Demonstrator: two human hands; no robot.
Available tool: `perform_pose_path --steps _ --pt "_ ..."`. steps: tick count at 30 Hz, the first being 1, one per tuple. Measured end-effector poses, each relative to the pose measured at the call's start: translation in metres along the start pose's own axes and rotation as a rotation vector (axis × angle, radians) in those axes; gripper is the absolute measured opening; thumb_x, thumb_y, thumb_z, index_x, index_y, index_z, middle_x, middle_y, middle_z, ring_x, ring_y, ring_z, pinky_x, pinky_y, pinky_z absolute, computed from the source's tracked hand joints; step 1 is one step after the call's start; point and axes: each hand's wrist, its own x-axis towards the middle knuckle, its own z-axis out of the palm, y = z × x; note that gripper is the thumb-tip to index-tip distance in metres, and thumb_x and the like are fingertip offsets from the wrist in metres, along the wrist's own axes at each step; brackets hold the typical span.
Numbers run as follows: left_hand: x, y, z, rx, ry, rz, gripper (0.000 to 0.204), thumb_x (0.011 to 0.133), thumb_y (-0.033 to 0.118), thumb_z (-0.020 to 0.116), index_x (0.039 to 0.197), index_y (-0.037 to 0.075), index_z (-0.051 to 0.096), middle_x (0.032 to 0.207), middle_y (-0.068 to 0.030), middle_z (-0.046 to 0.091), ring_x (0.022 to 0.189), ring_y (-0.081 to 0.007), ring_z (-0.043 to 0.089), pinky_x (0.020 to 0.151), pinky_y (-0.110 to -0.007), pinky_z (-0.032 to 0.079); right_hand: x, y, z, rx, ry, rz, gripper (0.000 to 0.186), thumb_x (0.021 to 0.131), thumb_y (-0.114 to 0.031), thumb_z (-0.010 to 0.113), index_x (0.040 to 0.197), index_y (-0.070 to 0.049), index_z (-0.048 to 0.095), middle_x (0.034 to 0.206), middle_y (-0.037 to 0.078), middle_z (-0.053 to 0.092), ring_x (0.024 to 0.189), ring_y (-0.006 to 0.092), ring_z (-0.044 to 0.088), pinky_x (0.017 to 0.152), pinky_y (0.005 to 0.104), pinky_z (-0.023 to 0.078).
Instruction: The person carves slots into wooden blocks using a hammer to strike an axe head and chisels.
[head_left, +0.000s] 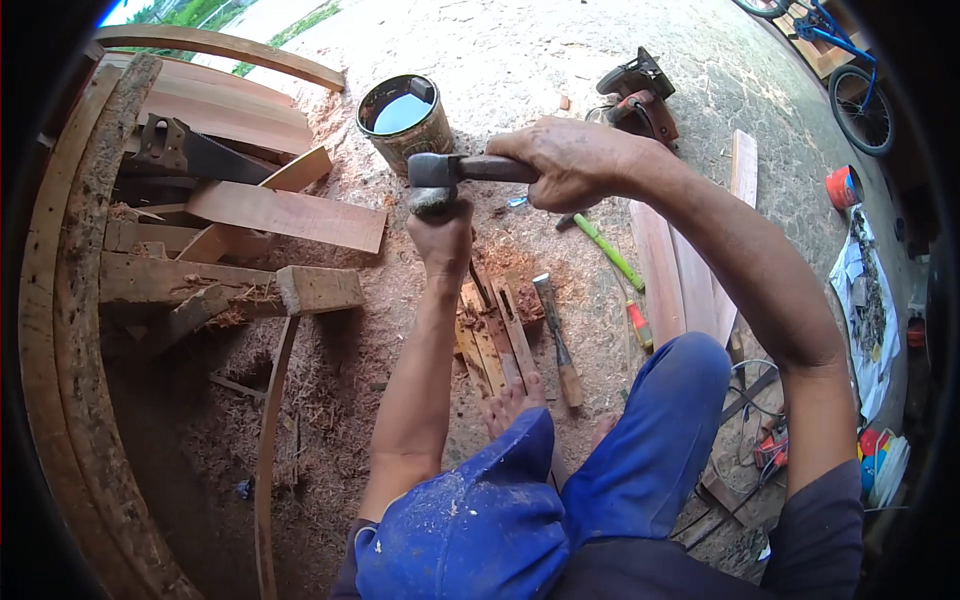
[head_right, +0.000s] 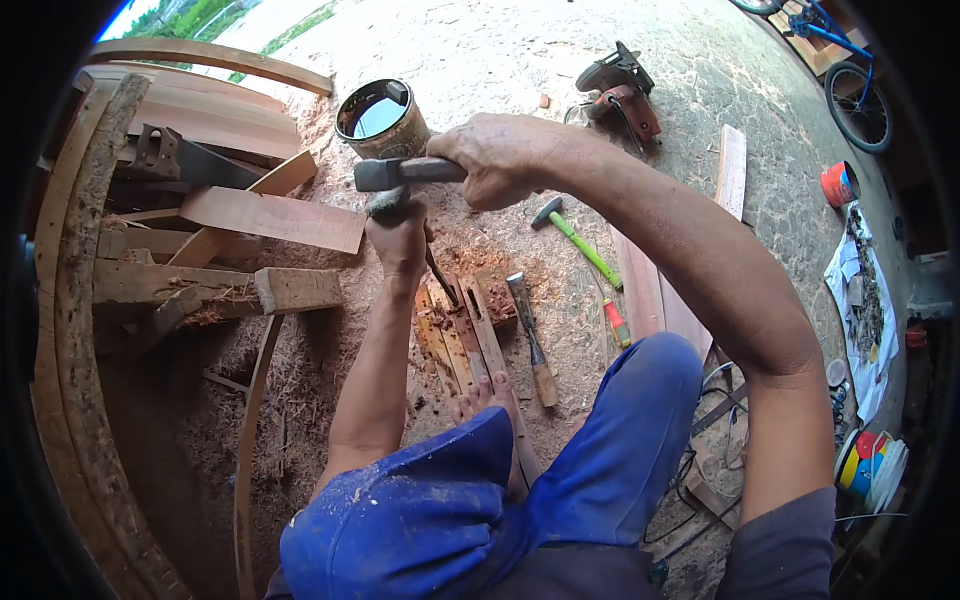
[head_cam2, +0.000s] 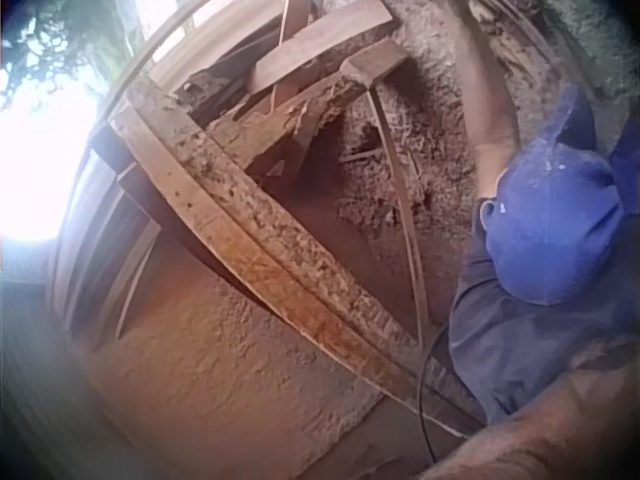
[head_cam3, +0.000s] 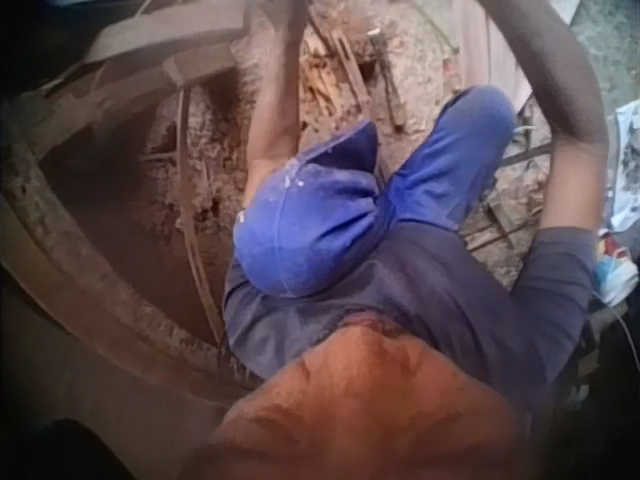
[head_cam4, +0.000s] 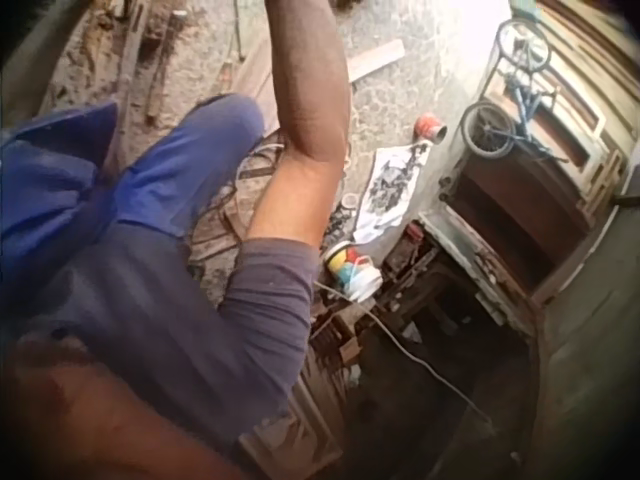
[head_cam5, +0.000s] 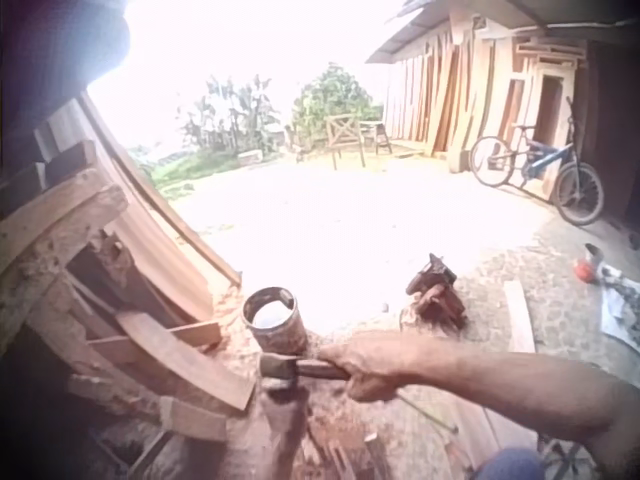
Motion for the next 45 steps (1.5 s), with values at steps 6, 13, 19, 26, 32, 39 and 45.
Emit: perform_pose_path --steps 6,13,19,26,32,39,45 --pt "0.017 -0.017 -0.001 0.032 0.069 0.163 0.011 0.081 0.01 0.073 0.086 0.001 0.071 0.08 -0.0052 0.073 0.072 -0.0152 0.068 0.07 -0.031 0.055 0.038 -0.014 -0.025 0.218 0.674 -0.011 0.041 0.09 -0.012 0.052 0.13 -0.005 0.051 0.083 0.015 0.067 0.068 0.0224 0.069 0.061 0.0346 0.061" --pt "-0.019 -0.013 0.009 0.144 0.143 0.383 0.015 0.085 0.012 0.07 0.087 -0.004 0.07 0.078 -0.0099 0.072 0.077 -0.0165 0.069 0.071 -0.033 0.055 0.004 -0.008 0.014 0.084 -0.057 -0.017 0.043 0.079 -0.01 0.054 0.122 -0.008 0.058 0.082 0.016 0.066 0.078 0.0301 0.068 0.076 0.0462 0.054" --pt "0.072 -0.042 -0.014 0.262 0.092 -0.118 0.015 0.083 0.013 0.074 0.094 0.003 0.071 0.077 -0.0059 0.07 0.067 -0.0138 0.066 0.056 -0.03 0.054 0.024 -0.023 0.008 0.247 0.396 -0.034 0.052 0.083 -0.023 0.064 0.132 -0.008 0.057 0.09 0.017 0.07 0.08 0.0268 0.069 0.077 0.0425 0.056" --pt "-0.026 -0.004 0.01 0.106 0.032 0.311 0.018 0.091 0.02 0.075 0.094 0.004 0.068 0.078 -0.0077 0.07 0.06 -0.0158 0.064 0.055 -0.03 0.056 -0.09 0.006 0.091 0.729 0.564 0.08 0.06 0.085 -0.013 0.073 0.141 -0.006 0.053 0.115 0.016 0.07 0.109 0.0247 0.068 0.096 0.0371 0.052" --pt "0.104 -0.056 0.008 0.184 0.091 -0.489 0.016 0.085 0.012 0.07 0.075 0.002 0.064 0.062 -0.0088 0.058 0.047 -0.0194 0.054 0.043 -0.036 0.043 -0.101 0.02 0.158 0.784 0.464 0.298 0.064 0.082 -0.013 0.075 0.141 0.0 0.052 0.12 0.017 0.067 0.113 0.0248 0.064 0.097 0.0355 0.05" --pt "0.107 -0.067 -0.008 0.261 -0.338 -0.672 0.023 0.086 0.025 0.076 0.083 0.005 0.065 0.064 -0.0059 0.057 0.05 -0.0168 0.053 0.046 -0.032 0.042 -0.118 0.029 0.155 0.824 0.432 0.441 0.065 0.083 -0.017 0.074 0.142 -0.002 0.051 0.122 0.021 0.066 0.115 0.0277 0.065 0.1 0.0368 0.049" --pt "-0.04 -0.003 -0.031 1.026 -0.624 0.308 0.061 0.072 0.05 0.089 0.106 0.006 0.063 0.105 -0.0104 0.06 0.09 -0.0239 0.065 0.071 -0.041 0.057 -0.135 0.033 0.146 0.837 0.478 0.539 0.058 0.085 -0.019 0.072 0.138 -0.004 0.055 0.109 0.016 0.07 0.101 0.0251 0.067 0.091 0.0384 0.051"
